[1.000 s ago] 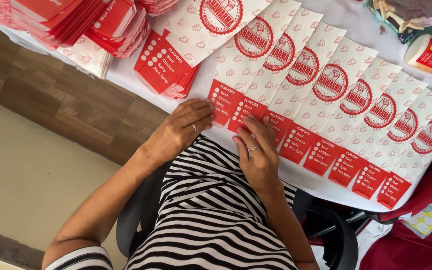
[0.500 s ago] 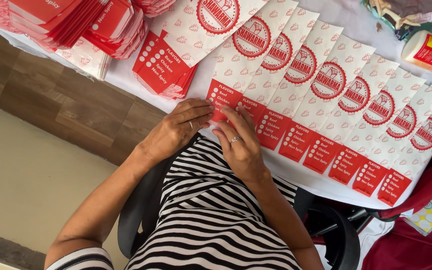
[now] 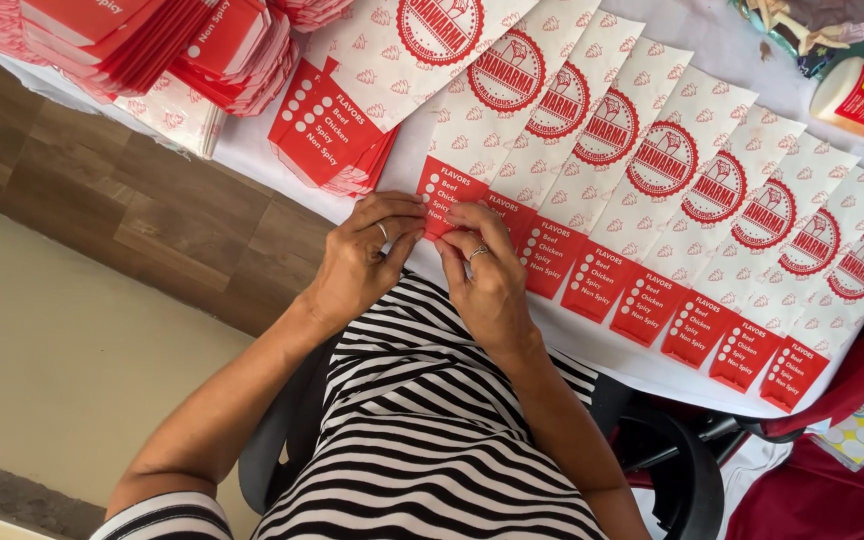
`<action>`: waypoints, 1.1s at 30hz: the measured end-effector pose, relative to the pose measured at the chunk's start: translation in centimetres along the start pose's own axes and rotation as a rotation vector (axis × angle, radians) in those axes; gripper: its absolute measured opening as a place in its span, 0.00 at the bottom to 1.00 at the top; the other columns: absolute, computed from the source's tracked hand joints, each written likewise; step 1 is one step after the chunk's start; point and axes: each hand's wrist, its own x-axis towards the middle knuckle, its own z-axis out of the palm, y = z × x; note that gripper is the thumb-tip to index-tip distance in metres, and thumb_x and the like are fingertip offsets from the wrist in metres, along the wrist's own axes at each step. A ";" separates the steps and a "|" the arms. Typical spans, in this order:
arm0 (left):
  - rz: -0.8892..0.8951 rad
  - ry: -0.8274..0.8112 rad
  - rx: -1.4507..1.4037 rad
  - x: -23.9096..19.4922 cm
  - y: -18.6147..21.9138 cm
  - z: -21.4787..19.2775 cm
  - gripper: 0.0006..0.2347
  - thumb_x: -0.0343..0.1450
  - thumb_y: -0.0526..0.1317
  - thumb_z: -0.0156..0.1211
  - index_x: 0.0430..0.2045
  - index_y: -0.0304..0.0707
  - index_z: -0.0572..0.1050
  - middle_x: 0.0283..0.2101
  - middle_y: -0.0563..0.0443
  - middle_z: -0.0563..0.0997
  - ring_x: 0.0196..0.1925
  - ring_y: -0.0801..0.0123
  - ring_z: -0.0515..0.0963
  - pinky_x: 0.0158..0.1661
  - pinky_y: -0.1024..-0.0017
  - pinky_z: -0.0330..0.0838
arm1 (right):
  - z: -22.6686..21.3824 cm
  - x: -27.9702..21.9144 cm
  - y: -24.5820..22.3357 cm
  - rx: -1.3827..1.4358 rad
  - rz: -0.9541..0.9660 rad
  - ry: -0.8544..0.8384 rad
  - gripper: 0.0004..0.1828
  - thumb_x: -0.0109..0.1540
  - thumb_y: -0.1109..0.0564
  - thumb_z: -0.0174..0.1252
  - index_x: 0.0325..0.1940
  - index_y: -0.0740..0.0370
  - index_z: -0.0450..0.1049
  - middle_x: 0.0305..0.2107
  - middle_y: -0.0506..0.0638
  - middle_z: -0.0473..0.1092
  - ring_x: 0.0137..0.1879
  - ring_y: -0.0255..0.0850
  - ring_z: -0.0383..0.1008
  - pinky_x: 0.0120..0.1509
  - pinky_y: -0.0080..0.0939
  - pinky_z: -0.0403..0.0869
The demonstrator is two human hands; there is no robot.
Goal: Preparing paper bags by laying them out in rows, applying glue to the edges, and stacking them together.
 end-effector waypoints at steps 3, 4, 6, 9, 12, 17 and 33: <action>-0.205 0.049 -0.017 0.0 0.9 0.5 0.03 0.67 0.24 0.68 0.31 0.25 0.82 0.37 0.41 0.84 0.45 0.46 0.85 0.49 0.57 0.78 | -0.2 0.1 0.0 0.062 0.067 -0.008 0.04 0.60 0.68 0.67 0.36 0.73 0.78 0.46 0.58 0.75 0.52 0.51 0.80 0.65 0.53 0.75; -0.237 0.055 -0.013 -0.1 1.0 0.6 0.04 0.66 0.25 0.70 0.31 0.25 0.82 0.38 0.41 0.83 0.46 0.46 0.84 0.50 0.56 0.77 | -0.3 0.2 -0.1 0.077 0.101 -0.015 0.04 0.60 0.68 0.67 0.36 0.72 0.78 0.45 0.57 0.74 0.52 0.51 0.80 0.64 0.52 0.76; -0.263 0.058 -0.009 -0.1 1.1 0.6 0.06 0.66 0.27 0.72 0.32 0.25 0.82 0.39 0.41 0.83 0.47 0.46 0.84 0.51 0.56 0.77 | -0.4 0.4 -0.3 0.090 0.134 -0.015 0.05 0.59 0.69 0.68 0.36 0.72 0.78 0.45 0.56 0.74 0.51 0.51 0.80 0.63 0.51 0.76; -0.292 0.025 -0.045 0.3 1.4 0.3 0.04 0.67 0.25 0.68 0.32 0.28 0.83 0.39 0.43 0.84 0.48 0.47 0.84 0.51 0.58 0.77 | -1.0 0.4 -0.5 0.121 0.203 -0.040 0.04 0.58 0.70 0.67 0.35 0.71 0.78 0.43 0.54 0.74 0.50 0.49 0.80 0.61 0.48 0.78; -0.324 -0.001 -0.039 0.8 2.1 0.1 0.05 0.69 0.23 0.63 0.33 0.28 0.83 0.39 0.44 0.84 0.48 0.48 0.84 0.50 0.58 0.78 | -1.4 0.6 -0.8 0.172 0.314 -0.049 0.06 0.56 0.71 0.67 0.36 0.70 0.79 0.42 0.53 0.75 0.51 0.52 0.80 0.60 0.49 0.78; -0.341 -0.012 0.017 1.0 3.0 0.0 0.13 0.70 0.17 0.52 0.35 0.29 0.83 0.40 0.42 0.84 0.49 0.47 0.84 0.51 0.56 0.78 | -1.2 0.2 -0.7 0.223 0.347 -0.051 0.09 0.55 0.72 0.65 0.38 0.68 0.79 0.41 0.53 0.75 0.51 0.54 0.79 0.58 0.49 0.77; 0.216 -0.066 0.319 -0.7 3.5 2.2 0.14 0.75 0.19 0.43 0.50 0.25 0.75 0.53 0.31 0.73 0.58 0.39 0.73 0.55 0.50 0.73 | -21.1 2.1 17.3 -0.177 0.355 0.224 0.14 0.66 0.70 0.58 0.55 0.65 0.75 0.52 0.57 0.74 0.60 0.51 0.74 0.67 0.46 0.71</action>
